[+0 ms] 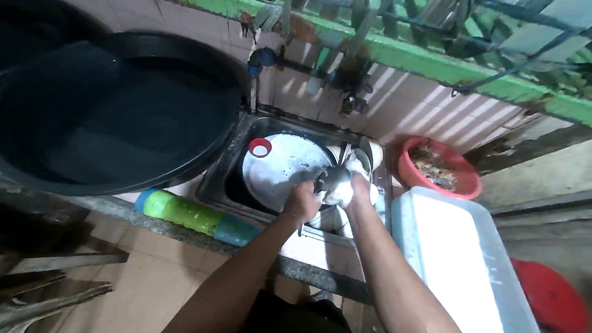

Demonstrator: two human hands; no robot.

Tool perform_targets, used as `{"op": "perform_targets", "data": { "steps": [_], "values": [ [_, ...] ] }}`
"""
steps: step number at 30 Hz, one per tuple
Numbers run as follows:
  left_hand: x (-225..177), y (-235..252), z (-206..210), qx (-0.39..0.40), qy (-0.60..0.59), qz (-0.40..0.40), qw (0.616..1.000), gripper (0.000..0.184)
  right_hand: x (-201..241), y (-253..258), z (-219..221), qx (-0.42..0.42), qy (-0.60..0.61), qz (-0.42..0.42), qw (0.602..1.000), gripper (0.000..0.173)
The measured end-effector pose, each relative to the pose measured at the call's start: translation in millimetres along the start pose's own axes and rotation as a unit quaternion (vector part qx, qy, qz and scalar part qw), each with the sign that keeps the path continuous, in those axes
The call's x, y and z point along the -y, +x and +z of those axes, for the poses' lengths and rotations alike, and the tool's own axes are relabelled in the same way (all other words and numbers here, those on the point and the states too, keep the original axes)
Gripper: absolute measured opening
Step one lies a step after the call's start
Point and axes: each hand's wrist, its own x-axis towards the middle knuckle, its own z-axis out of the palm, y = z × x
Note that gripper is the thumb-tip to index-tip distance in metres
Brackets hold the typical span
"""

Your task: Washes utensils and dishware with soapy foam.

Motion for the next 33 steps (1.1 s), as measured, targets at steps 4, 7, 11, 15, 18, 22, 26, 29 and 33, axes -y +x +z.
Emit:
{"op": "perform_targets", "data": {
  "steps": [4, 7, 11, 15, 18, 22, 26, 29, 33],
  "values": [
    [-1.1, 2.2, 1.4, 0.009, 0.008, -0.035, 0.999, 0.028, -7.8, -19.4, 14.2, -0.003, -0.033, -0.025, 0.999, 0.032],
    [9.3, 9.2, 8.9, -0.029, -0.009, -0.049, 0.998, 0.025, -11.7, -31.9, 13.6, 0.041, -0.170, -0.030, 0.984, 0.031],
    [20.1, 17.2, 7.2, -0.044, -0.055, -0.063, 0.996, 0.025, -23.9, -31.0, 5.2, 0.075, -0.219, -0.001, 0.973, 0.031],
    [29.1, 18.4, -0.1, 0.007, -0.160, -0.103, 0.982, 0.026, -27.2, -6.5, 0.3, 0.108, -0.192, 0.057, 0.974, 0.035],
    [28.5, 21.1, -4.5, 0.018, -0.173, -0.103, 0.979, 0.027, -31.3, 1.0, 0.3, 0.132, -0.168, 0.081, 0.974, 0.035],
    [27.8, 16.3, -20.4, -0.037, -0.018, -0.104, 0.994, 0.028, -20.0, 9.2, 8.0, 0.091, -0.208, 0.044, 0.973, 0.037],
    [41.2, 20.3, -23.7, -0.037, -0.133, -0.108, 0.985, 0.021, -18.3, 55.8, 7.2, 0.118, -0.184, -0.021, 0.976, 0.037],
    [30.2, 22.6, -19.0, -0.001, -0.262, -0.132, 0.956, 0.021, -29.1, 56.3, 19.9, 0.204, 0.074, 0.074, 0.973, 0.054],
    [31.8, 32.7, -6.7, 0.003, -0.210, -0.129, 0.969, 0.025, -26.3, 15.9, 27.2, 0.140, -0.106, 0.070, 0.982, 0.039]
  ]
}}
